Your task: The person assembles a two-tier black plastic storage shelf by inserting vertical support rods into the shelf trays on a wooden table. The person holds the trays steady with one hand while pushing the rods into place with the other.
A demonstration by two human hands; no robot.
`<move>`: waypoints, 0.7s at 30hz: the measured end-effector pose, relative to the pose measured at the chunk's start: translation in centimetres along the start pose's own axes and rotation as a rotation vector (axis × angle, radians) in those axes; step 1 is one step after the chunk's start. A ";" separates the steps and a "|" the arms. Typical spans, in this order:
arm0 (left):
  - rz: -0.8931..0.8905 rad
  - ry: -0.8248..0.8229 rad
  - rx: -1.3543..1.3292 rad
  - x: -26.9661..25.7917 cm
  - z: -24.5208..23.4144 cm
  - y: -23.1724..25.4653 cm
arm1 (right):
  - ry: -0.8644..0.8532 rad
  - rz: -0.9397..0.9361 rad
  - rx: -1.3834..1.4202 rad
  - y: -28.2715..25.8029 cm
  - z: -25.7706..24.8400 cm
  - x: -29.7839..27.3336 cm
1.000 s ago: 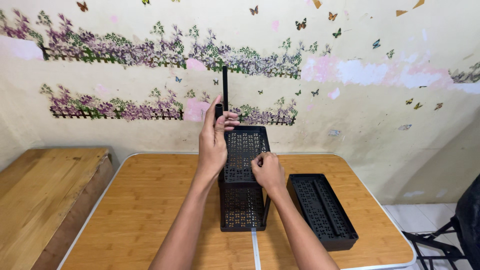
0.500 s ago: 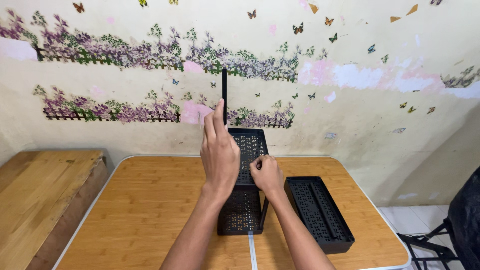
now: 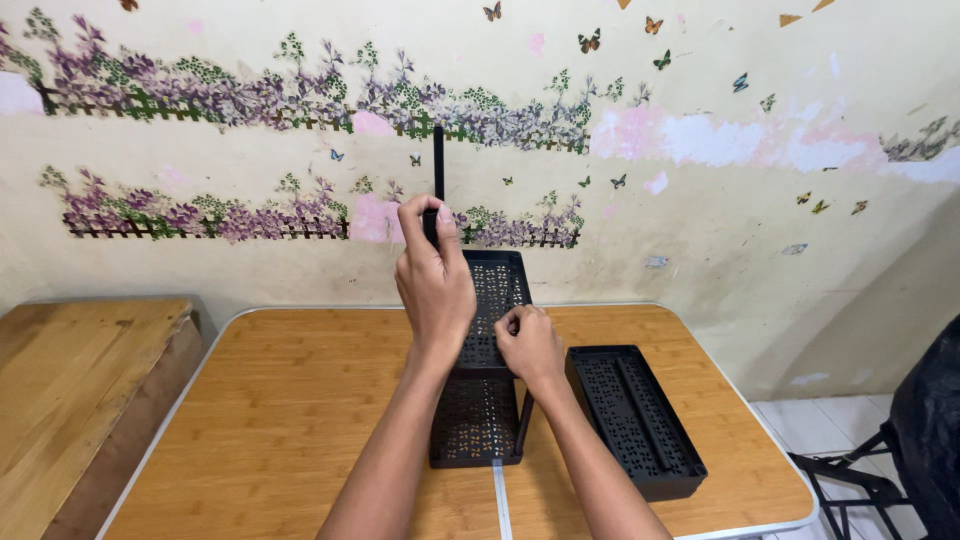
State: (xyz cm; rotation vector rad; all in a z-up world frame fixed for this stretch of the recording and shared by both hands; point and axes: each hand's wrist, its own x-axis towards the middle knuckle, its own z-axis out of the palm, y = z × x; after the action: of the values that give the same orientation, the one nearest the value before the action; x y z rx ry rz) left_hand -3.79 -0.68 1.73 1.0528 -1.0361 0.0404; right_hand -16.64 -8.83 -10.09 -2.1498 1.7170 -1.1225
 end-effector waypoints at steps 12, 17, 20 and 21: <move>-0.204 0.032 -0.099 1.9 0.2 -2.5 | -0.014 -0.025 -0.008 -0.8 0.2 0.0; -0.188 -0.046 -0.195 2.5 0.1 -4.4 | -0.029 -0.017 -0.007 -1.0 0.0 -0.1; -0.240 -0.148 -0.303 2.8 -0.2 -5.0 | -0.027 -0.016 -0.003 -1.0 0.0 -0.1; -0.276 -0.191 -0.343 2.9 -0.2 -5.1 | -0.030 -0.015 -0.003 -0.9 0.1 -0.1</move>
State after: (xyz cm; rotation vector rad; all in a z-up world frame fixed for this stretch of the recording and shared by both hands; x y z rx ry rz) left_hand 0.42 -4.48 0.21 0.8861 -1.0158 -0.4551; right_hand -15.90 -8.44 -9.67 -2.1733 1.6947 -1.0867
